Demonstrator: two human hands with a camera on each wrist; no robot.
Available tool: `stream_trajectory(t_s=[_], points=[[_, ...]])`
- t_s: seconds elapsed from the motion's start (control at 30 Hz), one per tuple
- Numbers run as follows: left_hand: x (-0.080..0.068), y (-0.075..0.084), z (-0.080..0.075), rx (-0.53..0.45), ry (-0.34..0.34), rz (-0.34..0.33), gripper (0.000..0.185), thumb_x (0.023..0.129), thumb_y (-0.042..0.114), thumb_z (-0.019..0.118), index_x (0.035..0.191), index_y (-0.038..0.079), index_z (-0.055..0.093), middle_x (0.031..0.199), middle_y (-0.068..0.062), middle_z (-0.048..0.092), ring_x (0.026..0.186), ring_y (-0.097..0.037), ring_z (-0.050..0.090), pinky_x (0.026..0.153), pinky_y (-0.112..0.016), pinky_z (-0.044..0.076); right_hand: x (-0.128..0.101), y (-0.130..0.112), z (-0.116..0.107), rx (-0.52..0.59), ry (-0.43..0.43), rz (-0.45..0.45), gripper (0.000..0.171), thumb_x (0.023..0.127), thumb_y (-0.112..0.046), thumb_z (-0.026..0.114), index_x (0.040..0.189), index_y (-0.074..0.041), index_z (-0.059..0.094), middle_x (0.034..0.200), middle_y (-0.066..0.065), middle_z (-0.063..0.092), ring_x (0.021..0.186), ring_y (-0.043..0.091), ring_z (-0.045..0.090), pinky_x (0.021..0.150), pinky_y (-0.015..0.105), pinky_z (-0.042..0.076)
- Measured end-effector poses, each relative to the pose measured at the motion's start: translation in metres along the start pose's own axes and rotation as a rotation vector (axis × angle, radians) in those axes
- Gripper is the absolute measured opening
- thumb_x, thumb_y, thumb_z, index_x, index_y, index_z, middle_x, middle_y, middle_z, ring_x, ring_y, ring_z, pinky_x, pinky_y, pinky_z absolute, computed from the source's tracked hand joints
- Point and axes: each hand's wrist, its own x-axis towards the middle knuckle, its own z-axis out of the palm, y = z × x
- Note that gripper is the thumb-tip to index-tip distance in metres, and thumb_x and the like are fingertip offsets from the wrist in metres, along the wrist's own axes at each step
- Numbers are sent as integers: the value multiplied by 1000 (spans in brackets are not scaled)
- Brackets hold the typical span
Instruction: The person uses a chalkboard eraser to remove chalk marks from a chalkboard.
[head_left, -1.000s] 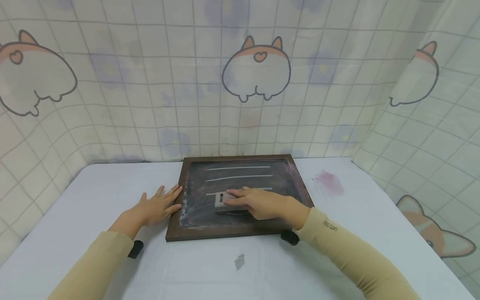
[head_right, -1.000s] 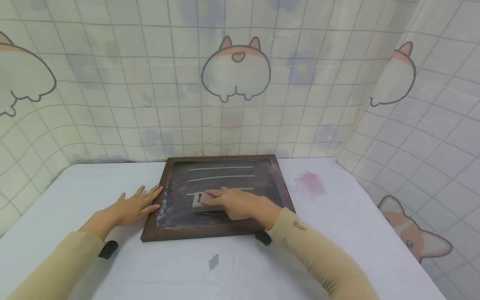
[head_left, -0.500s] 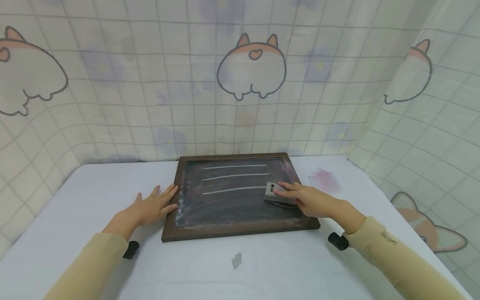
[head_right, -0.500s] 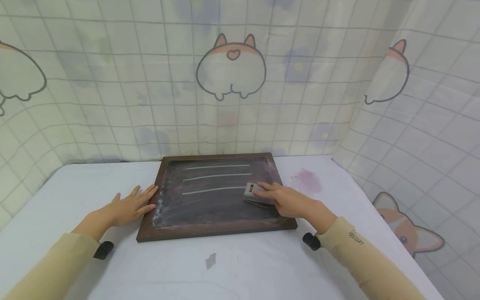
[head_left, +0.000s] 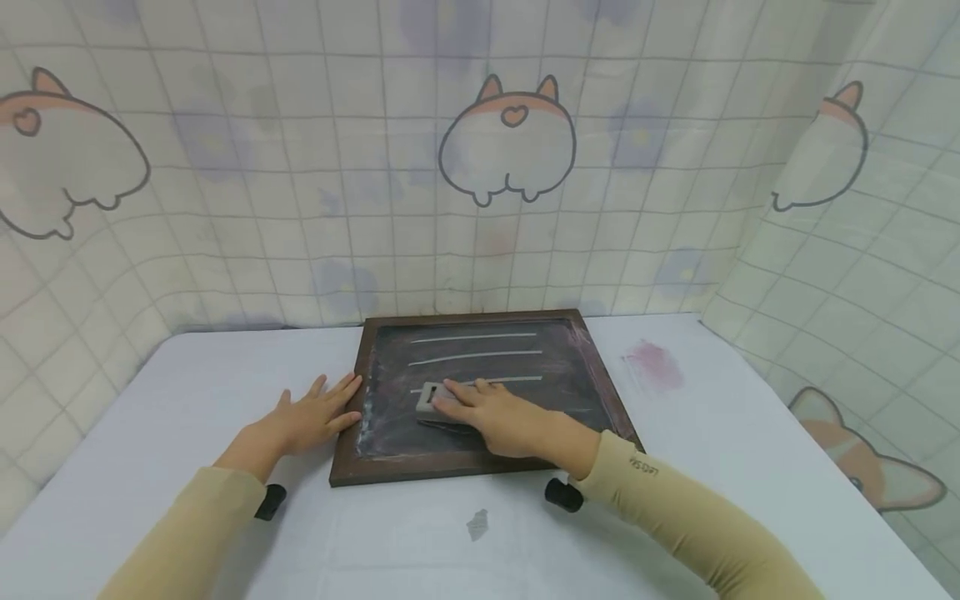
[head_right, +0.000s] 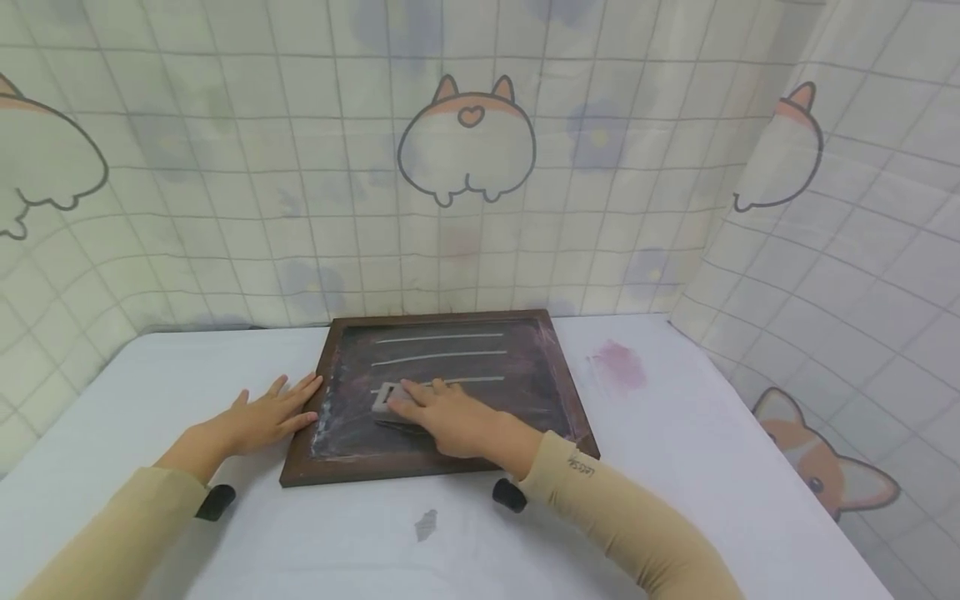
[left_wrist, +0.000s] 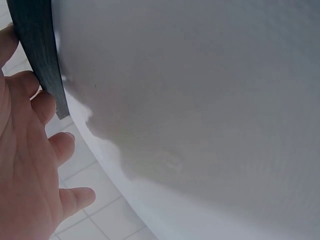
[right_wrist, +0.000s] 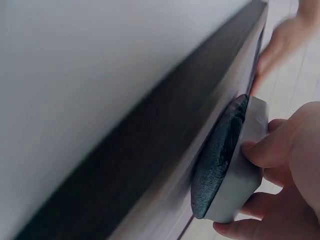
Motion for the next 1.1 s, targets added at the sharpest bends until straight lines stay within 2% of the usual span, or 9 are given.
stream_trajectory(t_s=[0.17,0.3,0.4,0.5,0.67,0.83,0.97,1.1], points=[[2,-2,2,19,5,-11,77,108,57,38,165,9,18,170,-15,14,151,-51,10,108,-82,3,25,-34,2,-123,5,-115,76,99,6,60,163,-22,31,168,12,22,144,44,38,111,53,43],[3,-4,3,25,8,-16,77,108,57,38,165,9,18,170,-16,14,151,-52,10,108,-83,4,29,-39,3,-170,11,-103,77,99,4,62,163,-27,32,168,10,23,142,43,42,107,51,47],[2,-5,3,22,8,-15,77,108,57,38,165,9,18,170,-16,14,151,-52,10,108,-82,3,24,-33,4,-113,11,-38,78,98,5,62,163,-26,32,168,11,22,143,46,39,108,56,44],[2,-4,3,16,6,-7,77,108,57,38,165,9,17,170,-15,13,151,-51,10,108,-82,2,13,-16,5,-50,37,32,78,96,8,62,163,-21,33,168,13,23,141,53,37,108,63,41],[2,-3,2,15,1,8,77,108,57,37,165,9,16,170,-15,12,151,-51,9,107,-83,2,-19,22,7,37,93,151,78,93,16,61,161,-12,35,167,14,26,137,63,36,105,71,38],[1,0,-1,29,5,8,77,108,56,37,165,8,17,170,-16,13,151,-51,10,107,-83,3,-47,50,10,55,133,239,77,91,19,59,160,-7,36,165,19,28,133,65,38,102,73,39],[1,1,-2,28,6,9,76,109,55,38,165,7,18,170,-17,13,151,-52,11,107,-83,3,-46,48,9,66,140,255,75,91,19,60,159,-6,38,164,21,29,132,66,38,101,73,40],[2,0,1,24,3,-1,77,109,55,39,164,7,17,169,-18,14,151,-52,11,108,-82,3,-26,24,9,36,132,211,73,93,15,62,158,-8,40,165,18,29,133,64,38,102,71,41]])
